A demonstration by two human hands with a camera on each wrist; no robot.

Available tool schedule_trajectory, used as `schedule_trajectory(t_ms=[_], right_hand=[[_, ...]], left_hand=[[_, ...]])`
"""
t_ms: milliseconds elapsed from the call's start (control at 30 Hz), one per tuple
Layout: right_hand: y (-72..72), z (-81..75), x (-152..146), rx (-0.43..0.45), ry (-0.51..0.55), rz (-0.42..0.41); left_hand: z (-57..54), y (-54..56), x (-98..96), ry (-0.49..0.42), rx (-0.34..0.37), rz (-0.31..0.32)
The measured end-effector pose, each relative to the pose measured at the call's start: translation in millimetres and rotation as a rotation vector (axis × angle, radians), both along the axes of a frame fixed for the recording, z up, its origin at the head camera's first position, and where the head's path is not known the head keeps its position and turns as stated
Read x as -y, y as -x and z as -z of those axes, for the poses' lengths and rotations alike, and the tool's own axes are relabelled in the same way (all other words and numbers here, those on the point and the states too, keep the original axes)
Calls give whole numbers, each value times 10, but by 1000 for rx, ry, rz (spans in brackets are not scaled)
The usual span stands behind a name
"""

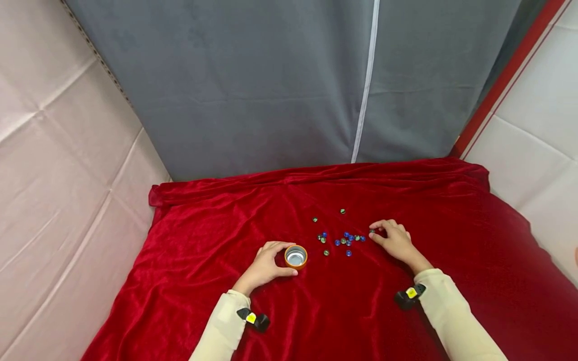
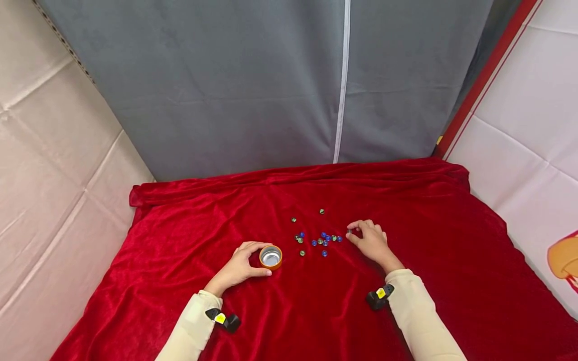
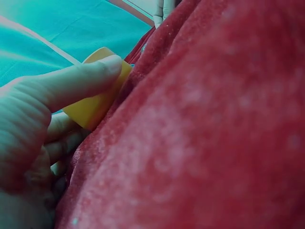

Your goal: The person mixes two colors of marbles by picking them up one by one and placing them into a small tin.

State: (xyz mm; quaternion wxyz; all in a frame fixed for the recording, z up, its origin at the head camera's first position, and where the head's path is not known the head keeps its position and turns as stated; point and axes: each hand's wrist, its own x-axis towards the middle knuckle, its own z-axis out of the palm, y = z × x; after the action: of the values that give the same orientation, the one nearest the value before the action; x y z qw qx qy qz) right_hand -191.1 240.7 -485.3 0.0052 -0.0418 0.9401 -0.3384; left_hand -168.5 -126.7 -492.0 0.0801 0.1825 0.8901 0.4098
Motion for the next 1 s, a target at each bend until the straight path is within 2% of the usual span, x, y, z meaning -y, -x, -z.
schedule_trajectory(t_ms=[333,667,833,1000], right_hand=[[-7,2,41,8,6,33],[33,-7,-1,19,94,61],[24,-42,19,78,206,62],[-8,-147,128,127,309,42]], left_hand=[[17,-19,18,-16,-28,3],[21,-1,7,7,-42,14],[26,0,4,6,-26,17],[13,-6,3,0,-39,25]])
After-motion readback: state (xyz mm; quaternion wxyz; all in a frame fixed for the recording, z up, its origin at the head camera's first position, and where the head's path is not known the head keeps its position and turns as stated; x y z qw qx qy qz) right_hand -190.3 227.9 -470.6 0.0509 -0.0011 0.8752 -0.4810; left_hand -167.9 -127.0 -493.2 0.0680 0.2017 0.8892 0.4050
